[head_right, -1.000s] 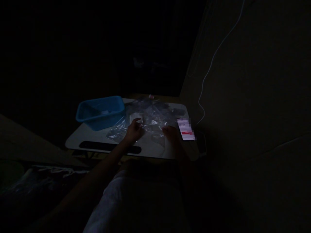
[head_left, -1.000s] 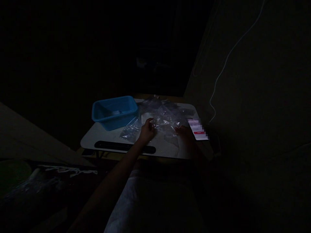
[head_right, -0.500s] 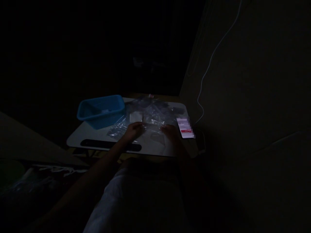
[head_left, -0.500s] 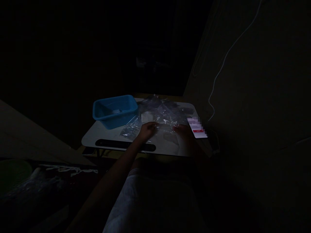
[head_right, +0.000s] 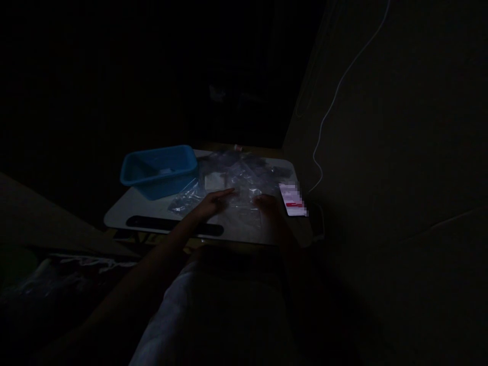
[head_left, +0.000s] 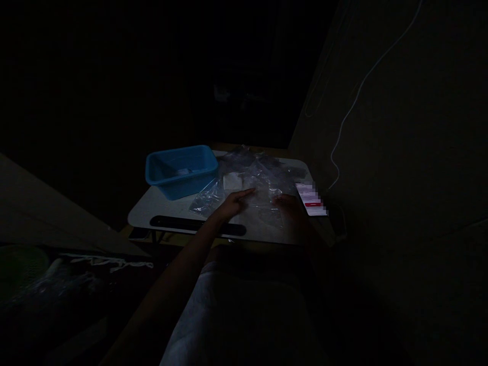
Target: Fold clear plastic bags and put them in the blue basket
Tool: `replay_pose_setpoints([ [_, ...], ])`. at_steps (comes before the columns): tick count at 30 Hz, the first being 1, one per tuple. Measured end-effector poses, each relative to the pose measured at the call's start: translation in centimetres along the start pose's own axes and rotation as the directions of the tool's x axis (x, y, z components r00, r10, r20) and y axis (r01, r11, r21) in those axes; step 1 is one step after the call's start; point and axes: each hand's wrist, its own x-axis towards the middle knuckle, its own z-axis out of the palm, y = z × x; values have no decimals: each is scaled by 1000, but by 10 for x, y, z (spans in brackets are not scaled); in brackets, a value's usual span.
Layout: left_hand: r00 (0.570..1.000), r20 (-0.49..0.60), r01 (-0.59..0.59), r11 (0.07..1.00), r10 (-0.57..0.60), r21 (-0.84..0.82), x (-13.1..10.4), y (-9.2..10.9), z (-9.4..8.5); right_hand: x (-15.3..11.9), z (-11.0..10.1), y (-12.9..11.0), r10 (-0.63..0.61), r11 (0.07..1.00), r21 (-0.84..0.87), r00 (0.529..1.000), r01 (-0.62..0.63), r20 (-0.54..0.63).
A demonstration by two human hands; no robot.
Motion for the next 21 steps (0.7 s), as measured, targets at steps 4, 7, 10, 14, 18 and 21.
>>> replay_pose_setpoints([
  [4, 997, -21, -78, 996, 79, 30, -1, 2, 0, 1, -2, 1, 7, 1000, 21, 999, -8, 37],
  [7, 993, -61, -98, 992, 103, 76, -1, 2, 0, 1, -2, 1, 2, 999, 36, 1000, -3, 26],
  [10, 996, -63, -60, 992, 67, 109, 0, -1, 0, 0, -1, 1, -4, 999, 49, 1000, 4, 3],
  [14, 992, -27, -114, 968, 123, 222, 1, -5, -1, -1, -1, 1, 16, 1000, 21, 1000, -16, -1],
  [18, 984, -127, -72, 926, 127, 371, 4, -10, -1, 2, 0, 5, -5, 1000, -11, 1000, 5, -1],
  [21, 970, -211, -27, 912, 124, 410, 7, -14, 0, 5, 3, 11, -50, 998, -26, 998, 48, -49],
])
